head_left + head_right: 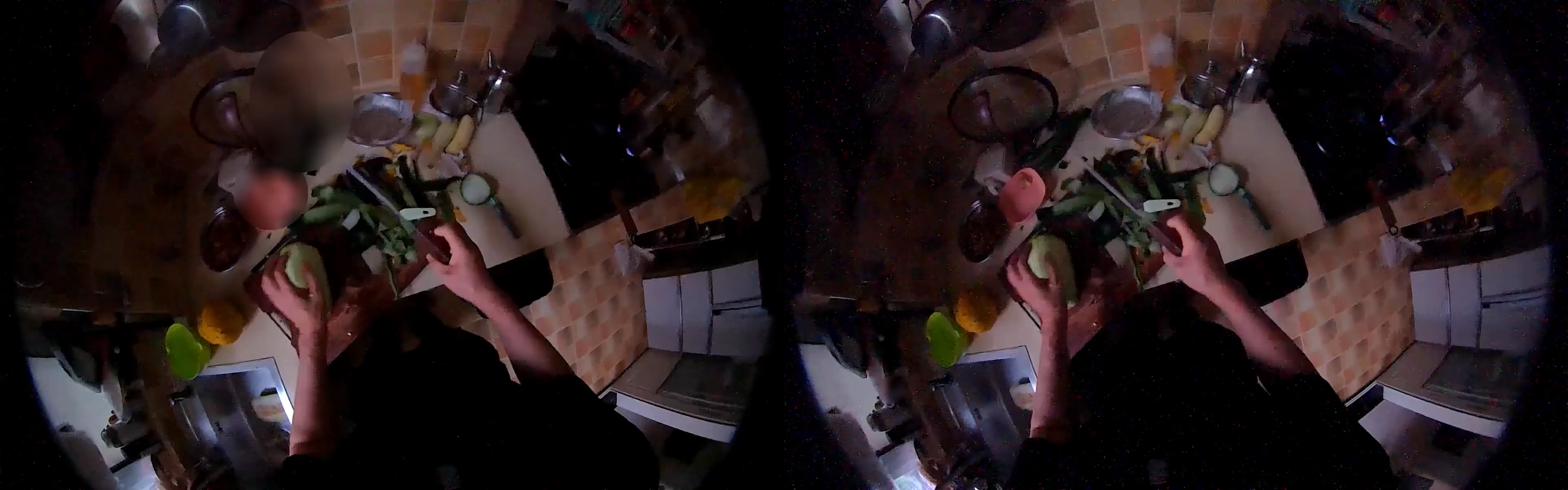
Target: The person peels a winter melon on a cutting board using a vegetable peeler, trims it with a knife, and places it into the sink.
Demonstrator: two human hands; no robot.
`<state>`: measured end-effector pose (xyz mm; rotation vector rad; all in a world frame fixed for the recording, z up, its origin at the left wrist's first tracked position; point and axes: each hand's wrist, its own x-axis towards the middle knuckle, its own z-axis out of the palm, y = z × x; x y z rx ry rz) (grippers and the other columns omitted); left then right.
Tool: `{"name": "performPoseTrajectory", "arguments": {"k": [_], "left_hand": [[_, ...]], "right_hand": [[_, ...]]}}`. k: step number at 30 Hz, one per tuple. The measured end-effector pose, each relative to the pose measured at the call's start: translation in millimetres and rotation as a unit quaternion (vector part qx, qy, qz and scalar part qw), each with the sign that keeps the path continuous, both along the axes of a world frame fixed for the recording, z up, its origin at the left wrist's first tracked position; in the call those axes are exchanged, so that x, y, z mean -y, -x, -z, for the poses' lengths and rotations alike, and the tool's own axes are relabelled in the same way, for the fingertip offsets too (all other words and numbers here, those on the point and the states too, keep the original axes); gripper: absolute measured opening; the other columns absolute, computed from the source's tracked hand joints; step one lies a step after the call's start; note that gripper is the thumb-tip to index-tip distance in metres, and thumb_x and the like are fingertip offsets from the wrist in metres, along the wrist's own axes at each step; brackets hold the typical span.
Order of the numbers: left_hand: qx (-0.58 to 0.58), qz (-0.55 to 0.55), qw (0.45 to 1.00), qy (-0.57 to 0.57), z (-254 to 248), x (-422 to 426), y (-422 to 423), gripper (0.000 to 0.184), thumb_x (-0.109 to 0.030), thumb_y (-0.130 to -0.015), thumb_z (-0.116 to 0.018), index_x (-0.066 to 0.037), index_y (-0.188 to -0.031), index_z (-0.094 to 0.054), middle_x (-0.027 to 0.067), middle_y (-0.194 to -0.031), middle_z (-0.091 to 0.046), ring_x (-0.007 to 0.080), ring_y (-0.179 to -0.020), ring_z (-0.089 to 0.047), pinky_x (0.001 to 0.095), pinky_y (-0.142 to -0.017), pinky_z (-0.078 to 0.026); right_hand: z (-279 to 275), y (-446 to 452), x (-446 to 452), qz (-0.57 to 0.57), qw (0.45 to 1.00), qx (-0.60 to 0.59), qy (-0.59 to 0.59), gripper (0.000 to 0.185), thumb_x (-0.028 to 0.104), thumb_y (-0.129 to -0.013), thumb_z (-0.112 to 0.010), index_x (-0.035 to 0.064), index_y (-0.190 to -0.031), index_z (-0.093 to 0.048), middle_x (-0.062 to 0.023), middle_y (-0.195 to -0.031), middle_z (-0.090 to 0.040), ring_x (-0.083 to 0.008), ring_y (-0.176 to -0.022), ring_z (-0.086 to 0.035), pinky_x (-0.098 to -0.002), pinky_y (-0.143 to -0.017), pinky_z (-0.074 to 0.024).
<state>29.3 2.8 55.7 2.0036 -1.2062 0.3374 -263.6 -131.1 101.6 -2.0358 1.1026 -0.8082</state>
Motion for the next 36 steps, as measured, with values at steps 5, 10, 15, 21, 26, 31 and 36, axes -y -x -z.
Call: {"name": "performPoseTrajectory", "arguments": {"k": [5,10,15,21,26,31,36], "left_hand": [[-0.737,0.185,0.644,0.082,-59,40,91,0.057,-0.043,-0.104,-0.058,-0.003,-0.143,-0.048,0.0096,-0.127,-0.064,0.0203,-0.117,-0.059,0.035,-0.104,-0.044],[-0.779,0.175,0.584,0.146,-30,56,109,0.047,0.006,-0.09,-0.067,-0.002,-0.134,-0.05,0.0131,-0.126,-0.063,0.0265,-0.111,-0.064,0.0391,-0.094,-0.054],[-0.823,0.167,0.519,0.158,-29,57,111,0.038,-0.001,-0.094,-0.068,0.0,-0.13,-0.054,0.0123,-0.118,-0.066,0.0258,-0.109,-0.064,0.0401,-0.092,-0.055],[-0.717,0.09,0.687,0.078,-9,54,86,0.037,-0.025,-0.101,-0.066,0.0,-0.127,-0.057,0.0092,-0.115,-0.067,0.0206,-0.104,-0.062,0.0344,-0.089,-0.05],[-0.002,-0.068,0.994,-0.089,-18,8,49,0.064,-0.039,-0.086,-0.078,-0.006,-0.135,-0.054,0.0186,-0.134,-0.058,0.0368,-0.119,-0.057,0.0467,-0.1,-0.046],[0.048,-0.155,0.959,-0.232,6,-21,36,0.107,-0.049,-0.071,-0.084,-0.014,-0.157,-0.032,0.0252,-0.151,-0.042,0.0435,-0.116,-0.054,0.0491,-0.097,-0.048],[-0.034,-0.204,0.914,-0.348,7,-13,31,0.107,-0.042,-0.072,-0.082,-0.019,-0.16,-0.027,0.0243,-0.141,-0.048,0.041,-0.108,-0.06,0.0459,-0.085,-0.055]], "right_hand": [[-17,-14,-32,-0.028,0.966,-0.218,0.133,0.043,0.007,-0.077,-0.076,0.0098,-0.117,-0.059,-0.0145,-0.121,-0.056,-0.0359,-0.099,-0.067,-0.0452,-0.079,-0.0568],[-9,-12,-46,-0.042,0.954,-0.28,0.104,0.042,0.01,-0.078,-0.076,0.0113,-0.117,-0.058,-0.0138,-0.123,-0.056,-0.0358,-0.101,-0.067,-0.0456,-0.081,-0.0567],[1,-13,-45,-0.071,0.972,-0.223,0.01,0.037,0.014,-0.081,-0.075,0.0088,-0.113,-0.057,-0.0172,-0.103,-0.068,-0.0392,-0.091,-0.068,-0.0488,-0.076,-0.0552],[36,6,-46,-0.015,0.986,-0.167,0.009,0.03,0.02,-0.085,-0.075,0.0108,-0.109,-0.061,-0.0169,-0.09,-0.072,-0.0419,-0.084,-0.068,-0.0521,-0.07,-0.0533],[51,81,-17,0.14,0.936,-0.322,0.036,0.029,0.03,-0.093,-0.069,0.0119,-0.115,-0.062,-0.0185,-0.089,-0.072,-0.0418,-0.081,-0.069,-0.0514,-0.068,-0.0538],[98,185,41,0.262,0.885,-0.378,0.069,0.037,0.042,-0.099,-0.06,0.0138,-0.122,-0.063,-0.0215,-0.094,-0.072,-0.0416,-0.086,-0.07,-0.0522,-0.074,-0.0544],[97,214,70,0.298,0.867,-0.399,0.025,0.043,0.039,-0.094,-0.065,0.0136,-0.128,-0.061,-0.0203,-0.109,-0.072,-0.0421,-0.098,-0.069,-0.0527,-0.082,-0.0546]]}}
